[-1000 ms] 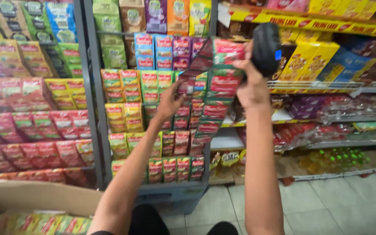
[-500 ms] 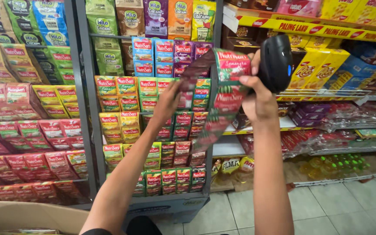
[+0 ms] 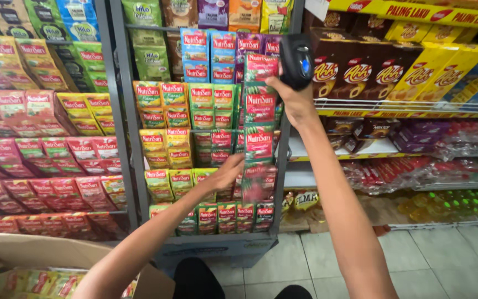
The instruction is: The person scans barcodes on drink sachets and boxes using a handheld scanner and then places them on shelves.
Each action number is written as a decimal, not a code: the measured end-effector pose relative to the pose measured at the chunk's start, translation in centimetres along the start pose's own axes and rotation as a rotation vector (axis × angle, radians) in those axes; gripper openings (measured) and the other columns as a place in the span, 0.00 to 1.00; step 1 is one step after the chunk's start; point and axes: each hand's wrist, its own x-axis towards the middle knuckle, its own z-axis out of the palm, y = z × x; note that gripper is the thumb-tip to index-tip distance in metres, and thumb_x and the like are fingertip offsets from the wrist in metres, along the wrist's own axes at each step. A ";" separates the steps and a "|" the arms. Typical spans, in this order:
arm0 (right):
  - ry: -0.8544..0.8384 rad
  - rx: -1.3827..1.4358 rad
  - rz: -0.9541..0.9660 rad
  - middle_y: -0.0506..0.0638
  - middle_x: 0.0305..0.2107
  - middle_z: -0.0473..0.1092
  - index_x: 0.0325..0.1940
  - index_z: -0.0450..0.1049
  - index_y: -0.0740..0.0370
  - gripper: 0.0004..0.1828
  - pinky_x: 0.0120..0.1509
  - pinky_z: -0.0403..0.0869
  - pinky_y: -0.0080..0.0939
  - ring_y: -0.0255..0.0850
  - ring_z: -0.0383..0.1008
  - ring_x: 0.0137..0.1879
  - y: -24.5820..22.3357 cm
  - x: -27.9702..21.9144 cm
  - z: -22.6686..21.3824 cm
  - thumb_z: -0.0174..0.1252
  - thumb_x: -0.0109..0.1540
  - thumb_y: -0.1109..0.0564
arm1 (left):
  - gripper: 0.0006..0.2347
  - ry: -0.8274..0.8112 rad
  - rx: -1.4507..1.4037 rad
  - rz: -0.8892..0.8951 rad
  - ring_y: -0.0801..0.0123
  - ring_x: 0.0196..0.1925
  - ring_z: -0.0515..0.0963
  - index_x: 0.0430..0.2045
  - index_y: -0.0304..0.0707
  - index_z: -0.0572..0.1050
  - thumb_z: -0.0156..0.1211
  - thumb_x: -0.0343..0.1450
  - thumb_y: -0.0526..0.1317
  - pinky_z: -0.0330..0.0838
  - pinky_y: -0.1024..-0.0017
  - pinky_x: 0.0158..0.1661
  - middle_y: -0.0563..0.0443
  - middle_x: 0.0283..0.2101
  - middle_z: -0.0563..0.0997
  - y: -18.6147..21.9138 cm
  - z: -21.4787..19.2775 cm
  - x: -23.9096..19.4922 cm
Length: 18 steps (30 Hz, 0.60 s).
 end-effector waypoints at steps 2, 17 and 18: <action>0.006 -0.077 0.048 0.47 0.39 0.74 0.50 0.74 0.64 0.16 0.47 0.77 0.38 0.38 0.76 0.42 1.0 1.0 -0.2 0.66 0.60 0.71 | 0.35 -0.031 -0.154 -0.072 0.55 0.63 0.71 0.66 0.36 0.62 0.34 0.73 0.66 0.62 0.52 0.63 0.40 0.63 0.73 -0.8 1.1 -1.4; 0.028 -0.176 -0.146 0.44 0.40 0.71 0.49 0.73 0.64 0.21 0.50 0.77 0.38 0.34 0.73 0.43 1.4 3.8 -0.2 0.74 0.56 0.70 | 0.11 0.433 0.324 0.185 0.64 0.39 0.87 0.43 0.36 0.76 0.67 0.70 0.38 0.80 0.69 0.42 0.44 0.38 0.86 -3.7 -0.9 1.3; 0.039 -0.200 -0.156 0.43 0.40 0.71 0.50 0.73 0.62 0.22 0.50 0.77 0.37 0.33 0.73 0.43 1.4 3.5 -0.3 0.74 0.56 0.69 | 0.10 0.442 0.336 0.155 0.62 0.38 0.87 0.42 0.36 0.76 0.66 0.70 0.37 0.79 0.68 0.40 0.43 0.37 0.85 -4.3 -1.1 1.6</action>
